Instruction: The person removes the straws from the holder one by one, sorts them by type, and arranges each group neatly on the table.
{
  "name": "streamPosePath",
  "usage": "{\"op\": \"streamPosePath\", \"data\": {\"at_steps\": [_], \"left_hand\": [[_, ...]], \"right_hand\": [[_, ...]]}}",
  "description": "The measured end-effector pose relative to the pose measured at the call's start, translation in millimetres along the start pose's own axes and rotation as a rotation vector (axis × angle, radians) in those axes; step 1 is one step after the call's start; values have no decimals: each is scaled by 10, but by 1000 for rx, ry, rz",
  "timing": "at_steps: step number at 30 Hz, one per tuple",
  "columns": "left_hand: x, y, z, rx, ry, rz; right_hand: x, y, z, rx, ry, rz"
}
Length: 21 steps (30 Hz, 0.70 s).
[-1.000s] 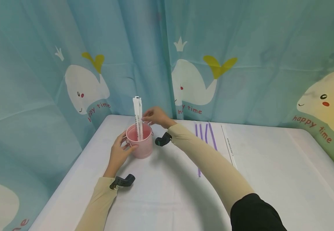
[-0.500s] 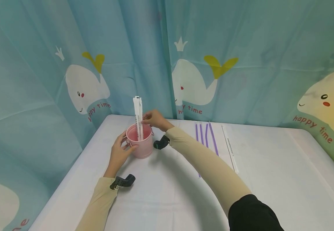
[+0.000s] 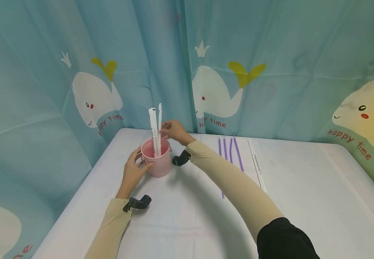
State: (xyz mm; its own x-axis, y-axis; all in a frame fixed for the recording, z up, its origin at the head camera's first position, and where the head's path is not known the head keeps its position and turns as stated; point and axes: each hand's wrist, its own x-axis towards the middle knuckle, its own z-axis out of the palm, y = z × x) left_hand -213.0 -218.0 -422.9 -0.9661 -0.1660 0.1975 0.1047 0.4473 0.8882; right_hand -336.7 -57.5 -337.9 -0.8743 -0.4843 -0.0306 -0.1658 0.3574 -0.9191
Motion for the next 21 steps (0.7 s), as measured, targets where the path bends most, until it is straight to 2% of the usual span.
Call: {"op": "streamPosePath", "data": {"at_steps": [13,21], "left_hand": [[-3,6,2,-11,-5,-2],[-5,0,2,-19,-7,12]], "right_hand": [[-21,-36,-67,99,48,-90],[-59,-171,-136,102,68,-112]]}}
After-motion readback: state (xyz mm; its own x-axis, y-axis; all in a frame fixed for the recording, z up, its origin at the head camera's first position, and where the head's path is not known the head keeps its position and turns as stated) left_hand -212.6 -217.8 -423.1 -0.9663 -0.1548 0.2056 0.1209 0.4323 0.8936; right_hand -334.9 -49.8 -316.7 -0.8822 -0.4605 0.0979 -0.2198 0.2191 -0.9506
